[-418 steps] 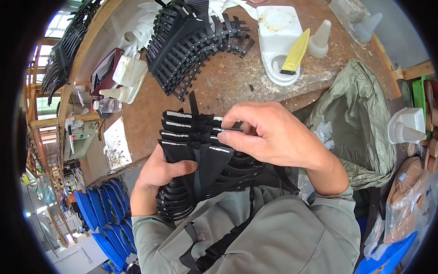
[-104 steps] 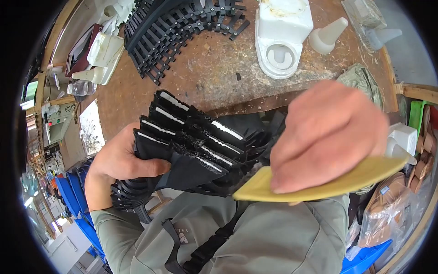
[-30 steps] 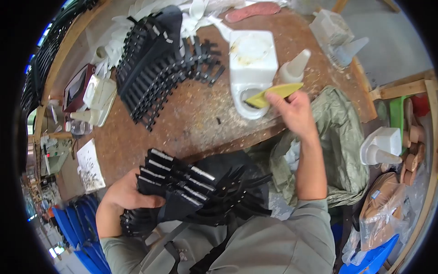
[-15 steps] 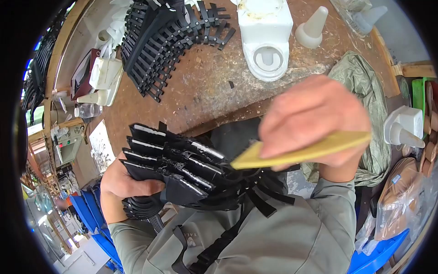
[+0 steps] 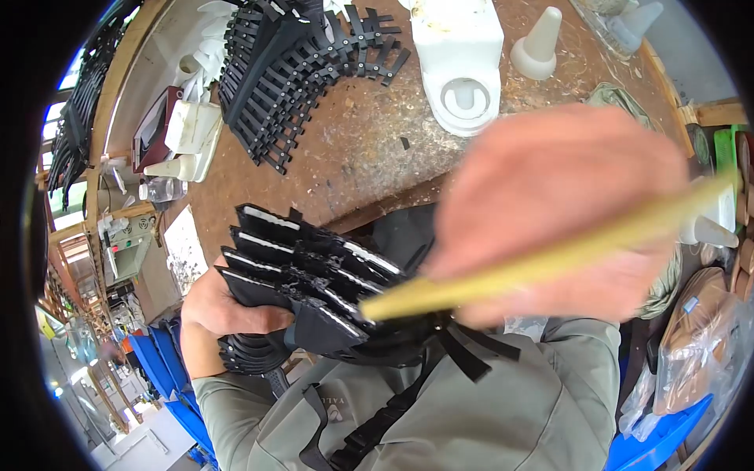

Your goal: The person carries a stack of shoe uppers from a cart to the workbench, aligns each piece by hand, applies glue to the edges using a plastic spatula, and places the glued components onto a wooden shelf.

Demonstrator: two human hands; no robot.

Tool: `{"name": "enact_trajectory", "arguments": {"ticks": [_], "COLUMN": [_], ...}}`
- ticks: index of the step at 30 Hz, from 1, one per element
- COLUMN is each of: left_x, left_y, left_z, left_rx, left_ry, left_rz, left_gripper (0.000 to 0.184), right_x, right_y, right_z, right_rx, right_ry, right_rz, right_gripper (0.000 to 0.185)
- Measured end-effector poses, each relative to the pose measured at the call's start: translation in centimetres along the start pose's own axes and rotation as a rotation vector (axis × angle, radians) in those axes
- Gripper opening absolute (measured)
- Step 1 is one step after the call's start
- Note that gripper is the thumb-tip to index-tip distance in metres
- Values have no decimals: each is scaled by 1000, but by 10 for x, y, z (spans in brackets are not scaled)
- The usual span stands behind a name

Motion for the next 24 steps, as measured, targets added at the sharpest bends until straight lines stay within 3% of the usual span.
{"name": "enact_trajectory", "arguments": {"ticks": [3, 6, 7, 11, 14, 16, 19, 24], "left_x": [10, 14, 16, 13, 12, 13, 17, 14], "left_y": [4, 2, 2, 0, -2, 4, 5, 5], "left_z": [-6, -3, -3, 0, -2, -4, -5, 2], "left_rx": [-6, -55, 5, -44, -36, 29, -73, -122], "left_ry": [-66, -119, -129, -92, -111, -111, -93, -73], "left_rz": [21, 51, 58, 77, 48, 21, 53, 58], "left_gripper": [48, 47, 47, 47, 46, 45, 44, 43], "right_x": [9, 8, 10, 17, 18, 14, 13, 19], "right_y": [22, 20, 18, 2, -7, -6, 4, 3], "right_z": [-18, -29, -27, -16, -12, -19, -33, -42], "right_rx": [20, -90, -179, -192, -173, -154, -122, -208], "right_ry": [157, 201, 156, -104, -152, -61, 84, -30], "right_rz": [-30, 95, 138, 246, 274, 233, 200, 215], "right_gripper": [11, 14, 15, 17, 14, 14, 18, 29]}}
Point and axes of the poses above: each hand's wrist, its own z-axis away from the middle knuckle, its own x-axis out of the palm, y = z × x, the point moved 10 cm from there along -z, towards the middle knuckle, and after that the axes turned 11 degrees about x, right-handed, at the moved point
